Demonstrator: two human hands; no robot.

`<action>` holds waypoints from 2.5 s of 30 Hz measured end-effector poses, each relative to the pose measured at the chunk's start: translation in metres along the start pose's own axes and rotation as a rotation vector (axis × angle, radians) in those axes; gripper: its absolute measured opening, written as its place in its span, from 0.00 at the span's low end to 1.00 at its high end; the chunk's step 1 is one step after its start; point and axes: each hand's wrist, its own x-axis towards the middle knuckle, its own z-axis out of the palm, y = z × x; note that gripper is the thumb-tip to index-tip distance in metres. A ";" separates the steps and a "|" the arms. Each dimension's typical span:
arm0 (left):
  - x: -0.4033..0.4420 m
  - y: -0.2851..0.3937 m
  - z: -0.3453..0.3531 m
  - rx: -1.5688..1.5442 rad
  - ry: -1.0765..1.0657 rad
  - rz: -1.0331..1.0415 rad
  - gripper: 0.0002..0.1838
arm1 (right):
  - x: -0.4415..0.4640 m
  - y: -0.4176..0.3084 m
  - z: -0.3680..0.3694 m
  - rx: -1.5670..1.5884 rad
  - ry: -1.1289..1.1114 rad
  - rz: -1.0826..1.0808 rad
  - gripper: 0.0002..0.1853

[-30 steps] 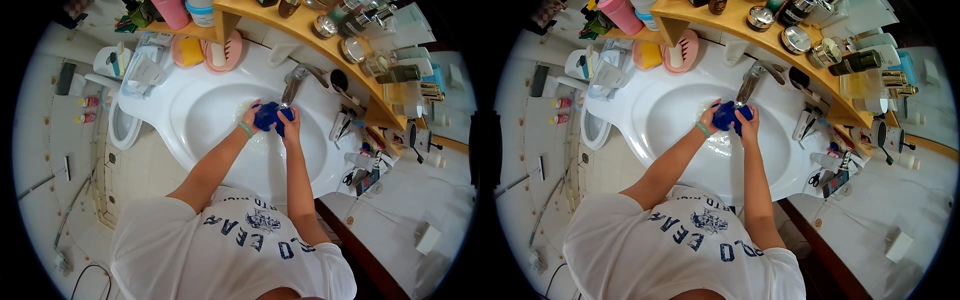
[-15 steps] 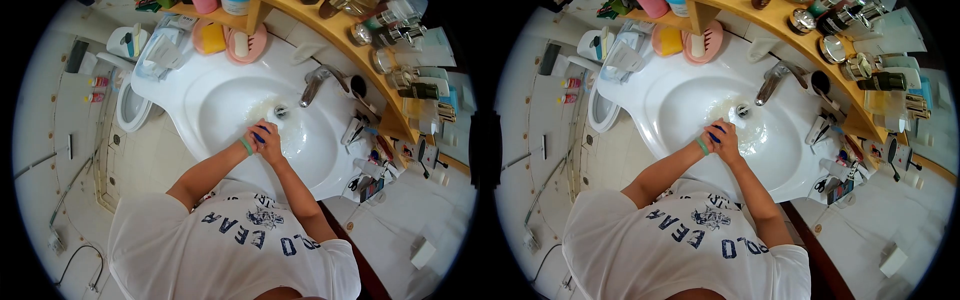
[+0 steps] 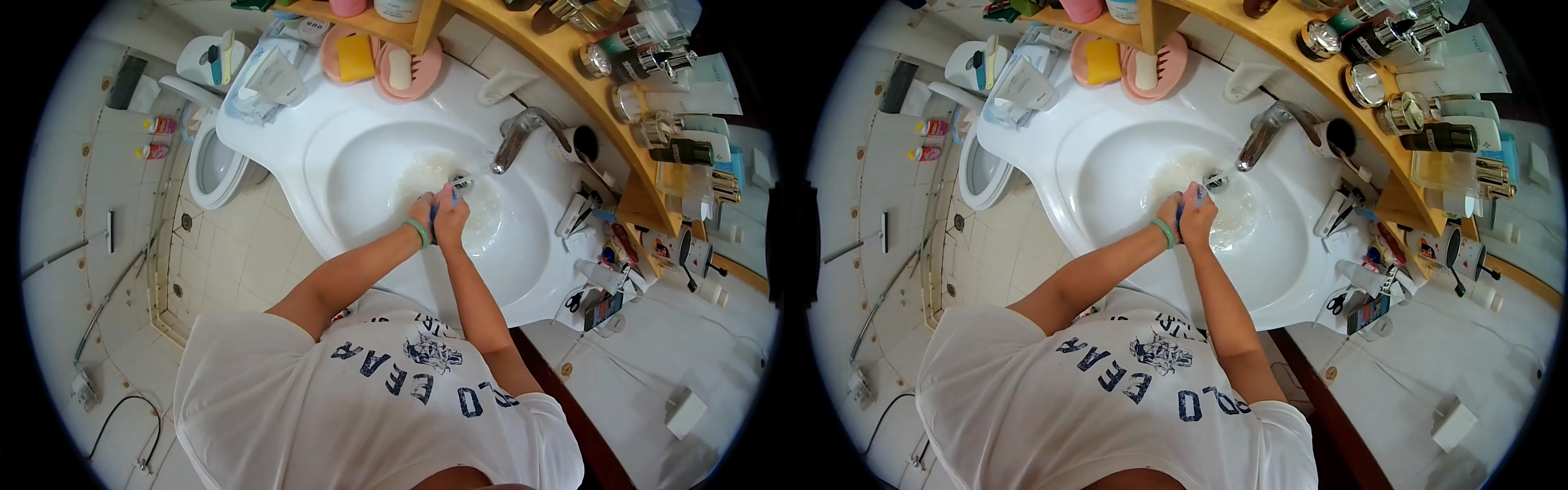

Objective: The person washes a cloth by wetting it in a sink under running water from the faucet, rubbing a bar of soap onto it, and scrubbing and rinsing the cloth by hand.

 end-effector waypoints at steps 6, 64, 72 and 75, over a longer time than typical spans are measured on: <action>0.029 0.032 -0.012 0.833 0.294 0.249 0.18 | 0.050 0.023 -0.011 0.684 -0.161 0.423 0.17; -0.035 0.113 0.059 1.882 0.203 0.855 0.12 | 0.071 0.033 -0.105 0.083 0.110 0.003 0.13; -0.050 0.156 0.052 1.718 0.191 0.968 0.31 | 0.055 0.011 -0.131 -0.232 0.275 0.147 0.23; -0.078 0.151 0.068 1.888 0.078 0.898 0.32 | 0.052 0.012 -0.132 -0.171 -0.030 -0.015 0.27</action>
